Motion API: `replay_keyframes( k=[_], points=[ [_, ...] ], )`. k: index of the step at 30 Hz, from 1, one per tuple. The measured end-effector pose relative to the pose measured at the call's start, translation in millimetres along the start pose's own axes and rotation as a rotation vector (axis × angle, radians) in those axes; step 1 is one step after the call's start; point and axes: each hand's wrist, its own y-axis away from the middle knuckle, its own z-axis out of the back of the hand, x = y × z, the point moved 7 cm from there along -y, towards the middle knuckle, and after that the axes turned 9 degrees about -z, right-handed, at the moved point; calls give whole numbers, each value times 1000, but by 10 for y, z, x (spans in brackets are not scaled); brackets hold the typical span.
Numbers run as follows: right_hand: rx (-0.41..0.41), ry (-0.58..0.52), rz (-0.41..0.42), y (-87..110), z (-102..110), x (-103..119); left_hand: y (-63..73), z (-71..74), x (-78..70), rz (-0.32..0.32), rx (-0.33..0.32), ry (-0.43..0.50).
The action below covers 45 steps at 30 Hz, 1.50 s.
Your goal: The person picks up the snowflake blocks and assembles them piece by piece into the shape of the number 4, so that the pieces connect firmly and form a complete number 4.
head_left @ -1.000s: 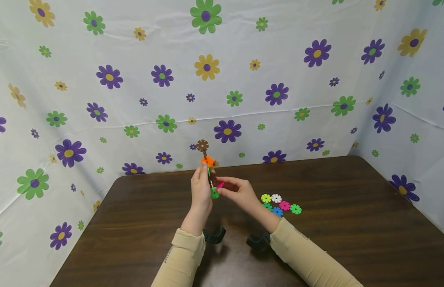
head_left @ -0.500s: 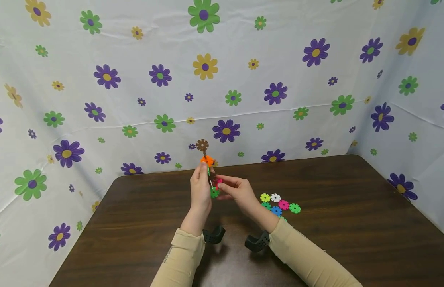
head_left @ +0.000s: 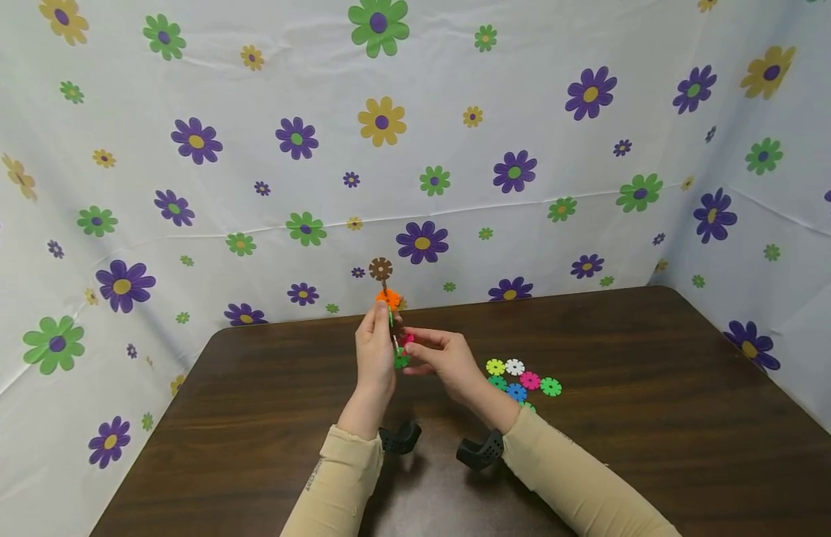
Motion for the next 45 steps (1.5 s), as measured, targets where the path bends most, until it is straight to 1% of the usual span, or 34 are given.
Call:
replay_keyframes(
  k=[3, 6, 8, 10, 15, 18, 24, 29, 33, 36, 38, 41, 45],
  points=[
    [-7, -9, 0, 0, 15, 24, -8, -17, -12, -2, 33, -16],
    [-11, -24, 3, 10, 16, 52, -23, -20, -20, -25, 59, -67],
    [-15, -39, 2, 17, 11, 65, -29, -14, -19, -44, 64, -89],
    [-17, -51, -6, 27, -3, 73, -27, -9, -15, -53, 59, -82],
    [-12, -66, -21, 52, -49, 81, -5, -2, -32, -81, 12, -7],
    [-20, -66, -19, 53, -56, 82, 1, 1, -62, -112, -9, -4],
    [-23, -9, -13, 49, -56, 90, -4, 18, -87, -142, -26, -46],
    [17, 37, -9, 55, -54, 117, 4, 19, -107, -152, -32, -44],
    [45, 107, -25, 59, 0, 140, 12, 9, -114, -161, -19, -29],
    [64, 188, -39, 67, 122, 160, 14, 5, -114, -155, -13, -22],
    [71, 245, -55, 84, 256, 173, 12, 4, -108, -147, -14, -20],
    [63, 354, -93, 114, 530, 176, 11, 12, -100, -138, -21, -18],
    [53, 495, -153, 161, 963, 149, 12, 21, -91, -136, -20, -26]
  ],
)
